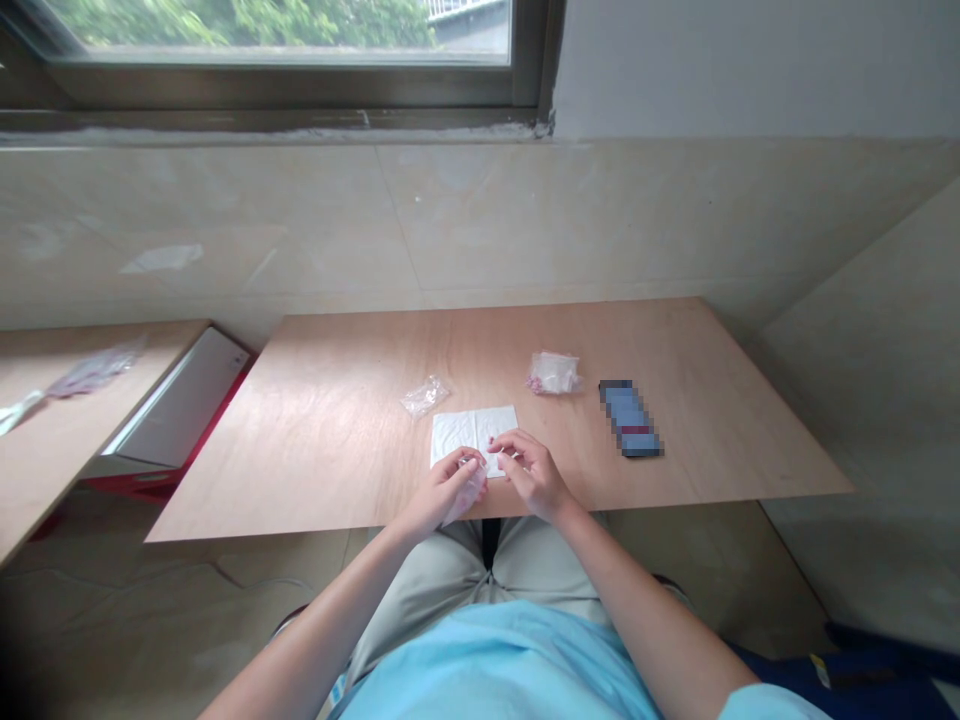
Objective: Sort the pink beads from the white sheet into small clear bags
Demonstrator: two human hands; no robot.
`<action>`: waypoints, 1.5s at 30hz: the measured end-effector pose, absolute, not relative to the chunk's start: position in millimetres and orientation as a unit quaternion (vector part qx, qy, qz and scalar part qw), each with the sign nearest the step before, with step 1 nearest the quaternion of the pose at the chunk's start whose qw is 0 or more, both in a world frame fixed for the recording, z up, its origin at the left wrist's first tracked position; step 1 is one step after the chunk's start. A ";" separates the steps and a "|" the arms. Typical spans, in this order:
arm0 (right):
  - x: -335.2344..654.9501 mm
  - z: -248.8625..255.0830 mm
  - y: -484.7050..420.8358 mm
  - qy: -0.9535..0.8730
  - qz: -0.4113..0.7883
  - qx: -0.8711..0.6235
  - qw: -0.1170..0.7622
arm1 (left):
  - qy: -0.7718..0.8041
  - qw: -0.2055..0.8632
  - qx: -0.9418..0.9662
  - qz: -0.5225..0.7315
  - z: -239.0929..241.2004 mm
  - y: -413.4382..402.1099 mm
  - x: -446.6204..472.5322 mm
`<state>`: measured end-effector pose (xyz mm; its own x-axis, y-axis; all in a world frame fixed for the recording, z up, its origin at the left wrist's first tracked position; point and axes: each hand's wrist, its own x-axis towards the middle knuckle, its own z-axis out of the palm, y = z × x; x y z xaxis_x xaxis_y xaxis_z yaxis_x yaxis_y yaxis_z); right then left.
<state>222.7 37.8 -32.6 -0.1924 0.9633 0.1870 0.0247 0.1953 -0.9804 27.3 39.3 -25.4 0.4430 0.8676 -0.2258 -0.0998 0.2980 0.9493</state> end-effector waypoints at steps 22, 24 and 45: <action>174.2 -90.6 87.9 -0.482 0.380 -0.540 0.576 | 0.465 0.129 0.866 0.128 -35.3 111.4 -1.1; 170.9 -93.3 91.3 -0.488 0.371 -0.554 0.563 | 0.460 0.103 0.877 0.090 -37.3 115.6 3.8; 165.9 -99.3 90.8 -0.639 0.256 -0.543 0.480 | 0.444 0.159 0.876 0.101 -26.5 138.0 14.8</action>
<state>165.9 90.8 -99.3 0.0515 0.9407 0.3353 0.4483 0.2782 -0.8495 14.8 138.0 -26.5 0.5846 0.8106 0.0349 0.7466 -0.5543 0.3680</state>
